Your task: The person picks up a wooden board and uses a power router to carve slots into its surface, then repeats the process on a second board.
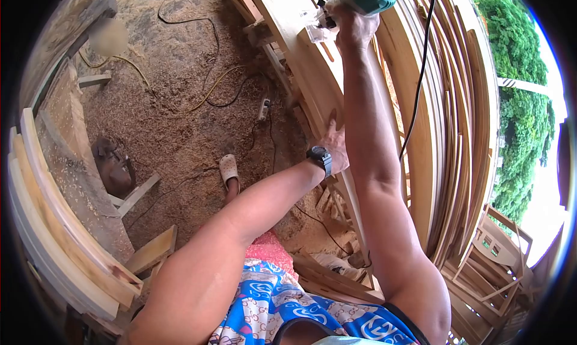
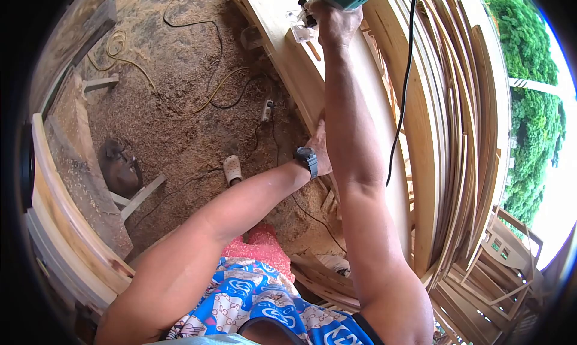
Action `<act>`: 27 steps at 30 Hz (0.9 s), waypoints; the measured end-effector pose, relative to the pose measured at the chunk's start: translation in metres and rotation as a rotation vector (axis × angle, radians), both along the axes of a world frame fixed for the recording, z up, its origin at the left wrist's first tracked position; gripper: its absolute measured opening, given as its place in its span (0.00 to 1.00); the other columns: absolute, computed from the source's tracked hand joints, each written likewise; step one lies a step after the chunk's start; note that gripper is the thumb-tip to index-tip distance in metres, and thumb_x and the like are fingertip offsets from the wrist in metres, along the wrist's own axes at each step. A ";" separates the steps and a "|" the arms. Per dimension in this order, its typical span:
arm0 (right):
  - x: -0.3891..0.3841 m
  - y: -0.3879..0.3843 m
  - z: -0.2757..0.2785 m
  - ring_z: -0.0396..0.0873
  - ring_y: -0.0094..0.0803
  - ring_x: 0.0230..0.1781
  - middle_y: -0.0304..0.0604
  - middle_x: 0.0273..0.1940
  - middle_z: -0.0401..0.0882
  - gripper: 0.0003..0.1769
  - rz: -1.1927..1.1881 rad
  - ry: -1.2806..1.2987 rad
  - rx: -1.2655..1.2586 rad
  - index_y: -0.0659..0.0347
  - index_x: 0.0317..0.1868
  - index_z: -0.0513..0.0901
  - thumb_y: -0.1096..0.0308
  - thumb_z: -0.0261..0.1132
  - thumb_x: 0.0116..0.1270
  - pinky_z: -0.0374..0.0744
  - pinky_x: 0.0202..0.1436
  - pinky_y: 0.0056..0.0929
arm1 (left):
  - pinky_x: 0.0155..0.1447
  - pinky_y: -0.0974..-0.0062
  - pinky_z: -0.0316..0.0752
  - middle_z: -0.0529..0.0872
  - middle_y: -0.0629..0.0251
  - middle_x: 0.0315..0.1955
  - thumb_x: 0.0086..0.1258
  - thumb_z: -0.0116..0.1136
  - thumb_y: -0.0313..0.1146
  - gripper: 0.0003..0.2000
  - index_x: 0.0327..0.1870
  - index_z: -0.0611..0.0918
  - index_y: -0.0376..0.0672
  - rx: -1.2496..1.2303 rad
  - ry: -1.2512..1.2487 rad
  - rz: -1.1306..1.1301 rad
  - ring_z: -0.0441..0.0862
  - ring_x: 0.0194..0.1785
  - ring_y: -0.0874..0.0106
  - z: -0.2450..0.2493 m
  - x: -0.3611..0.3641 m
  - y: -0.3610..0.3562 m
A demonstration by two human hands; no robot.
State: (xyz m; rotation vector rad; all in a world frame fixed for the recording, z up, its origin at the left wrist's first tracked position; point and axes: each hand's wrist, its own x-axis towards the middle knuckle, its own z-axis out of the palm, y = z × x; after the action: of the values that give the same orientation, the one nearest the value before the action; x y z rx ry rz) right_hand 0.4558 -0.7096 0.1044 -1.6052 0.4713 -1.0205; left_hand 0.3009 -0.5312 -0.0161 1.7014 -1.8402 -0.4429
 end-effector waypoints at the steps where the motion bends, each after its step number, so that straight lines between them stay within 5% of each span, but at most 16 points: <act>1: 0.001 -0.001 -0.002 0.79 0.29 0.18 0.39 0.23 0.81 0.26 0.010 -0.045 -0.102 0.57 0.37 0.80 0.41 0.73 0.68 0.75 0.17 0.29 | 0.84 0.31 0.31 0.51 0.65 0.85 0.82 0.42 0.45 0.31 0.85 0.57 0.55 -0.002 0.002 0.001 0.43 0.88 0.63 0.000 0.000 0.000; 9: 0.003 0.005 0.006 0.79 0.27 0.18 0.37 0.22 0.80 0.31 0.193 -0.148 -0.188 0.58 0.36 0.81 0.35 0.73 0.65 0.75 0.15 0.27 | 0.82 0.27 0.32 0.50 0.63 0.86 0.81 0.45 0.45 0.33 0.85 0.57 0.53 0.128 -0.153 -0.075 0.40 0.88 0.59 0.024 0.012 0.010; 17: 0.001 0.007 0.004 0.76 0.34 0.16 0.42 0.23 0.78 0.19 0.203 -0.184 -0.024 0.59 0.36 0.78 0.53 0.74 0.69 0.72 0.16 0.34 | 0.83 0.27 0.33 0.47 0.63 0.86 0.80 0.46 0.45 0.33 0.85 0.56 0.55 0.096 -0.079 -0.067 0.37 0.88 0.57 0.024 0.017 0.009; 22: 0.002 0.014 0.009 0.76 0.34 0.16 0.41 0.22 0.77 0.17 0.218 -0.211 0.007 0.59 0.37 0.78 0.56 0.74 0.68 0.72 0.15 0.33 | 0.83 0.28 0.32 0.49 0.63 0.86 0.80 0.47 0.49 0.35 0.85 0.56 0.55 0.097 -0.050 -0.058 0.39 0.88 0.56 0.017 0.012 0.006; 24: 0.003 0.015 0.011 0.76 0.34 0.16 0.41 0.22 0.77 0.17 0.262 -0.255 -0.006 0.59 0.37 0.78 0.57 0.73 0.68 0.72 0.15 0.32 | 0.81 0.24 0.30 0.50 0.62 0.85 0.79 0.48 0.52 0.36 0.85 0.57 0.53 -0.067 0.306 -0.021 0.43 0.87 0.56 0.009 0.011 -0.002; 27: 0.003 0.018 0.014 0.75 0.33 0.16 0.40 0.22 0.77 0.17 0.214 -0.199 0.092 0.59 0.37 0.77 0.57 0.74 0.68 0.72 0.15 0.32 | 0.80 0.24 0.31 0.50 0.62 0.85 0.79 0.48 0.52 0.36 0.85 0.56 0.54 -0.072 0.368 -0.012 0.43 0.87 0.55 0.010 0.005 -0.025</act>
State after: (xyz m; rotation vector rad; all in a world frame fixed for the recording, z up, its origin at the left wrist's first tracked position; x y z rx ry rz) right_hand 0.4592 -0.6915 0.1184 -1.4222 0.2038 -0.9693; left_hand 0.3054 -0.5558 -0.0064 1.4489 -1.5793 -0.6400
